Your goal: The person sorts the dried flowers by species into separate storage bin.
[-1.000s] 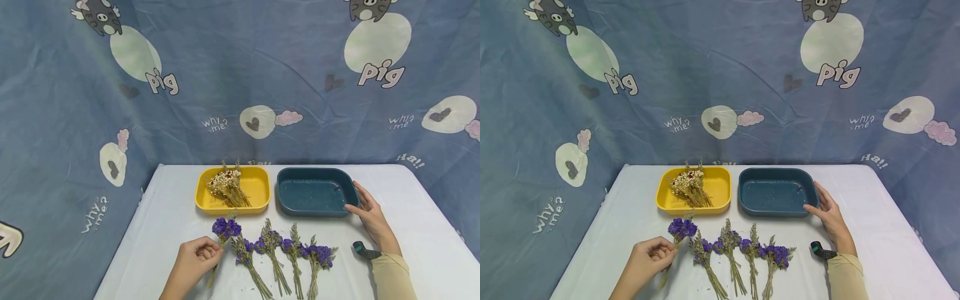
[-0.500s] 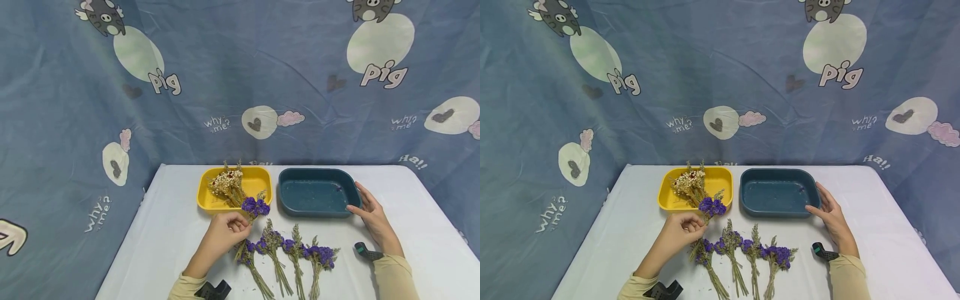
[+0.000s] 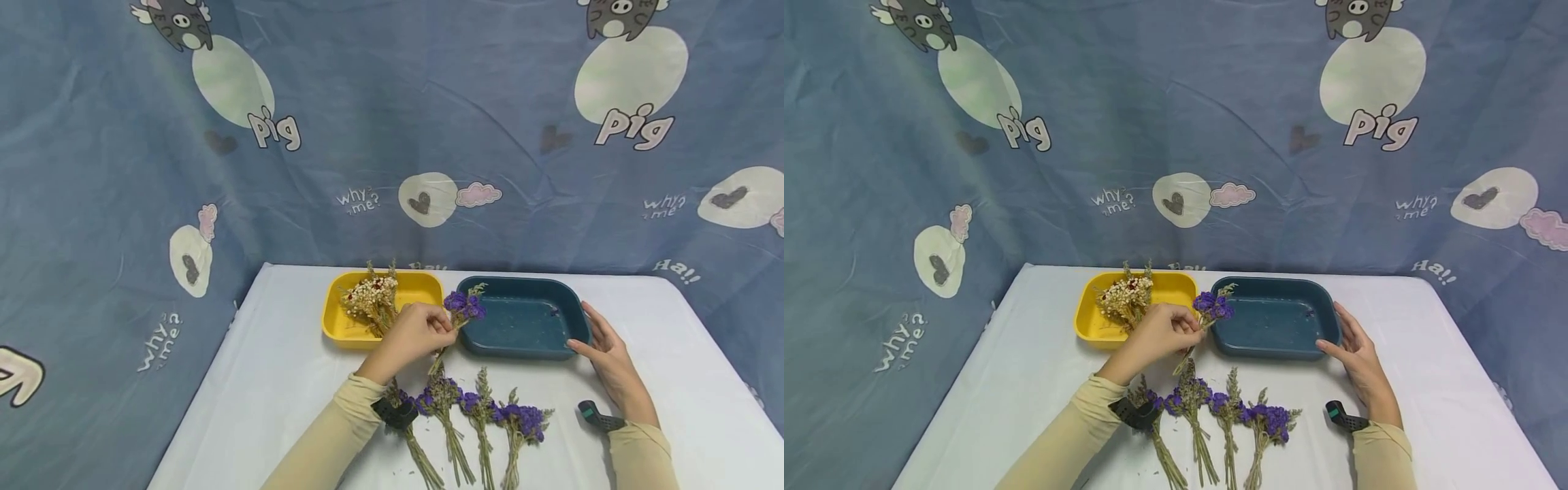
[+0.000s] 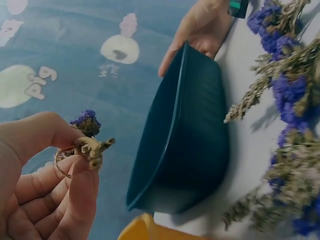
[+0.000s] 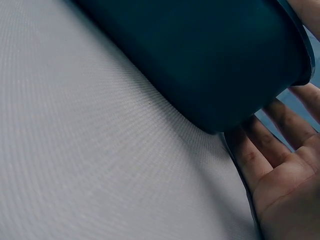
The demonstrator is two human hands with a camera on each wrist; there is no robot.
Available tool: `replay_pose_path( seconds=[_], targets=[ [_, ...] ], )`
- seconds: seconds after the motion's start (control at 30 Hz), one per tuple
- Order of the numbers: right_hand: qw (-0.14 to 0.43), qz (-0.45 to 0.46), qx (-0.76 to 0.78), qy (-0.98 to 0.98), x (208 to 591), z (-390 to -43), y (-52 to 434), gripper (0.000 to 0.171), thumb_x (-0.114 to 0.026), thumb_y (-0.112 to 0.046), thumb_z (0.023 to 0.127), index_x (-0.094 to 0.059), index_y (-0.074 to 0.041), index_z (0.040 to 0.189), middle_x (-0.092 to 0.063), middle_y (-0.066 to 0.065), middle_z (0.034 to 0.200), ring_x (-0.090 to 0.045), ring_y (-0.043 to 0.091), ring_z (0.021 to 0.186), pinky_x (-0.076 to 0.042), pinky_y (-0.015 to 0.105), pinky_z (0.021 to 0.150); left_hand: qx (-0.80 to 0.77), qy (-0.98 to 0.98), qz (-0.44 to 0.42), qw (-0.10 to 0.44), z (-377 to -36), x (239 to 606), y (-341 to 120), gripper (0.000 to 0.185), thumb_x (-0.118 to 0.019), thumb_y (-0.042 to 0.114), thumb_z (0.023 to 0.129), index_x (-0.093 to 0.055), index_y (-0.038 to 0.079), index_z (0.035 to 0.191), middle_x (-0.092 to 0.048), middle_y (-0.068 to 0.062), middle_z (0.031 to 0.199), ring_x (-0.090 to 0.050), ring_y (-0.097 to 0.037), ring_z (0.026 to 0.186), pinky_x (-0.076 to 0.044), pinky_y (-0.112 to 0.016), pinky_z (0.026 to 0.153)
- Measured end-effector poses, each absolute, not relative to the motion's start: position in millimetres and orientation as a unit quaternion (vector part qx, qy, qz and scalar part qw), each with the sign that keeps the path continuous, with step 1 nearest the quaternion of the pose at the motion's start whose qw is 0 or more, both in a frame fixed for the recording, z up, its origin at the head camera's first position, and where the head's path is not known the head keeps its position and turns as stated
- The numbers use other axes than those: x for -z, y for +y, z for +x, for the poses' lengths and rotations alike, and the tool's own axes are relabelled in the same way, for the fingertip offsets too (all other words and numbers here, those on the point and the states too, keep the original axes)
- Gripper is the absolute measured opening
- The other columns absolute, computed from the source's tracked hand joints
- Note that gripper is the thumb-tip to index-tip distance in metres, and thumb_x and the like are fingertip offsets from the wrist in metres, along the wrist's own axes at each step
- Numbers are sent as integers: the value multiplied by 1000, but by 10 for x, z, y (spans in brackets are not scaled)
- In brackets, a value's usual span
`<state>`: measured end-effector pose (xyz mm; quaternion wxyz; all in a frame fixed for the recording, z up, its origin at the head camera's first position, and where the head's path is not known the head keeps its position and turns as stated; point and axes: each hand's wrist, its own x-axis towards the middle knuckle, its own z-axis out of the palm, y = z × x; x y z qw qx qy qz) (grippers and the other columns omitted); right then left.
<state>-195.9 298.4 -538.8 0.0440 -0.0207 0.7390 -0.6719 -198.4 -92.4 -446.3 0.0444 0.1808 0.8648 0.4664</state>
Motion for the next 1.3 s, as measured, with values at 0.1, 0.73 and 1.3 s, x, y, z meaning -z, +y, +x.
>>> replay_pose_path(
  seconds=[0.1,0.73,1.3],
  targets=[
    [44,-21,673,738,5391,-1965,2976,89,-68,-6,99,-17,-33,167,-7,5,176,-22,12,158,-40,1,107,-440,875,194,53,-2115,4418,-808,11,-77,20,89,-75,18,79,-70,7,73,-63,-7,61,-56,-21,61],
    [39,-26,682,730,5399,-1964,2991,89,-66,-3,99,-16,-32,167,-2,6,176,-11,21,163,-38,4,112,-278,925,234,110,-2758,4360,-126,47,-74,23,96,-57,14,52,-52,5,46,-54,-10,44,-44,-16,54],
    [50,-15,670,740,5374,-1980,2979,90,-68,-7,99,-16,-33,167,-3,9,176,-10,28,163,-37,5,113,-136,960,194,151,-2806,4575,204,24,-72,24,97,-65,13,77,-59,1,64,-57,-13,55,-49,-25,53]
  ],
)
